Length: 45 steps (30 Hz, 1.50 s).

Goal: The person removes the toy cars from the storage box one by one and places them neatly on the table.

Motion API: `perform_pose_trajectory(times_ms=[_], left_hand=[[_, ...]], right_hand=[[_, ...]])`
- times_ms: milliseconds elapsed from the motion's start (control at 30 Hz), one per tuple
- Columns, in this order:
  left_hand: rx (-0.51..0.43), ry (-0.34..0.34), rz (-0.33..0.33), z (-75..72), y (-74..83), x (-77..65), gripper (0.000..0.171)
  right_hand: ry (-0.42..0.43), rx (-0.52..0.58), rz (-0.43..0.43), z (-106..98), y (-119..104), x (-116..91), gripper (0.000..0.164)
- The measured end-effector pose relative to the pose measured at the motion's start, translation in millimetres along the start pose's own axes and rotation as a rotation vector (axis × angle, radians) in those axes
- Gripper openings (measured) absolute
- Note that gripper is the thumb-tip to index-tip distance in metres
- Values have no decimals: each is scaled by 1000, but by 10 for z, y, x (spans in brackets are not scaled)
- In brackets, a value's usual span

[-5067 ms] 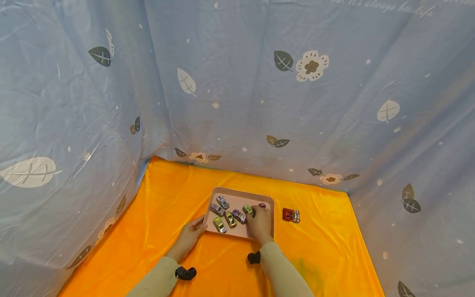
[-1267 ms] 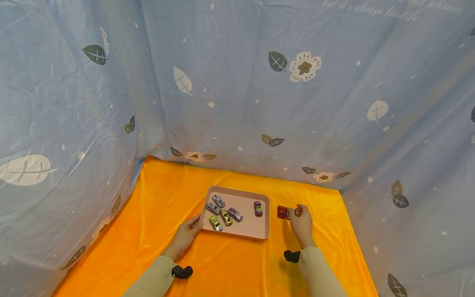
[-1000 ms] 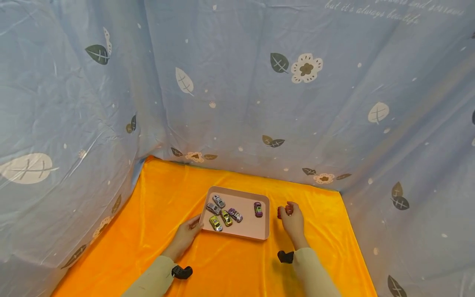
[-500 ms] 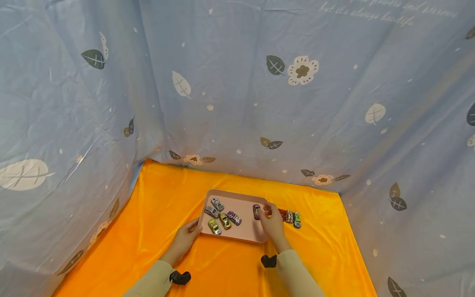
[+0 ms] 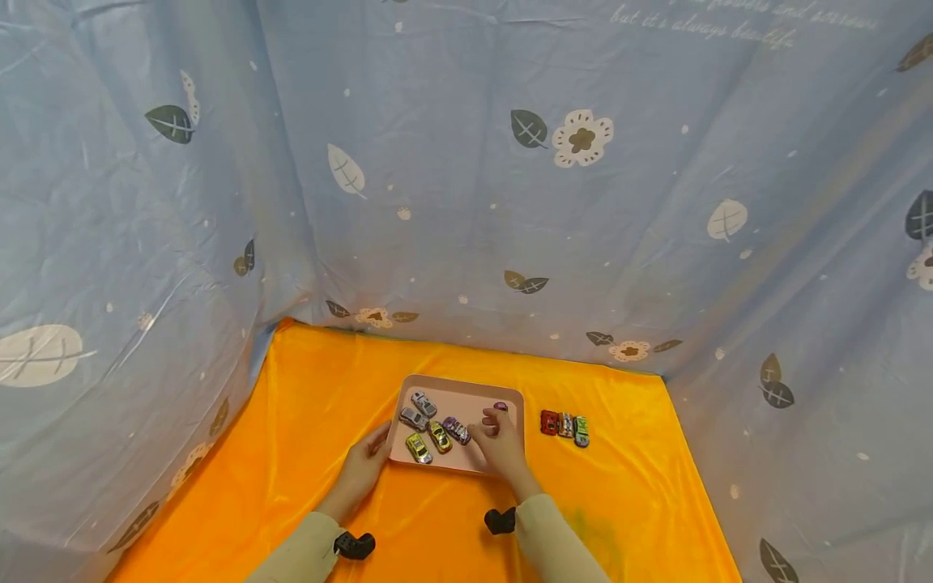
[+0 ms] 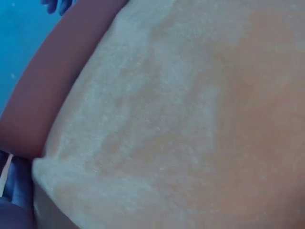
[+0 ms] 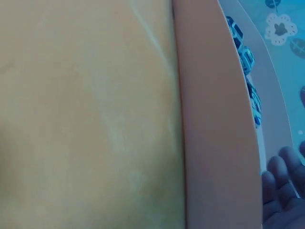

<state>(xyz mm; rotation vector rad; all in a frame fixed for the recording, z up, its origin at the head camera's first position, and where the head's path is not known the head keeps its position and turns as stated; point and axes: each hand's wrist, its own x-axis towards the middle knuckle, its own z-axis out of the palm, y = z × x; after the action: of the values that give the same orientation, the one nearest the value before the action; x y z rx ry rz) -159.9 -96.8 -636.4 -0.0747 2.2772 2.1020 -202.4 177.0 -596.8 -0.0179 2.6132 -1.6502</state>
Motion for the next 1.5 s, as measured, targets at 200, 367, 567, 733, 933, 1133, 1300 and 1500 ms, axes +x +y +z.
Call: perform_pose_trajectory(times_ms=[200,367,567,733,933,1133,1300,1500], left_hand=[[27,-1,16,-34,-58,-24,47],[-33,-27,20,-55,-69,-48,48],[-49,-32,44,-73,-83,-65,47],[-80,-23,19,-65,-107,-61,46],[-98,-11,0,-55,-149,-29,46],[-110,-10,-2,-63,-157,-34,46],[-100,-19,-3,-61,-183,-20,46],[-79,-21,-2,-59,-191,-20,45]], right_hand=[[-92,-14,82,114,58,17,57],[-143,9,148,145,39,41,60],[-111,-34,203,190,-64,51,55],[-81,-65,168,243,-45,34,47],[-66,-102,148,277,-29,28,43],[-69,-100,166,295,-15,41,42],[-62,-121,165,304,12,43,42],[-60,-137,171,298,-2,22,37]])
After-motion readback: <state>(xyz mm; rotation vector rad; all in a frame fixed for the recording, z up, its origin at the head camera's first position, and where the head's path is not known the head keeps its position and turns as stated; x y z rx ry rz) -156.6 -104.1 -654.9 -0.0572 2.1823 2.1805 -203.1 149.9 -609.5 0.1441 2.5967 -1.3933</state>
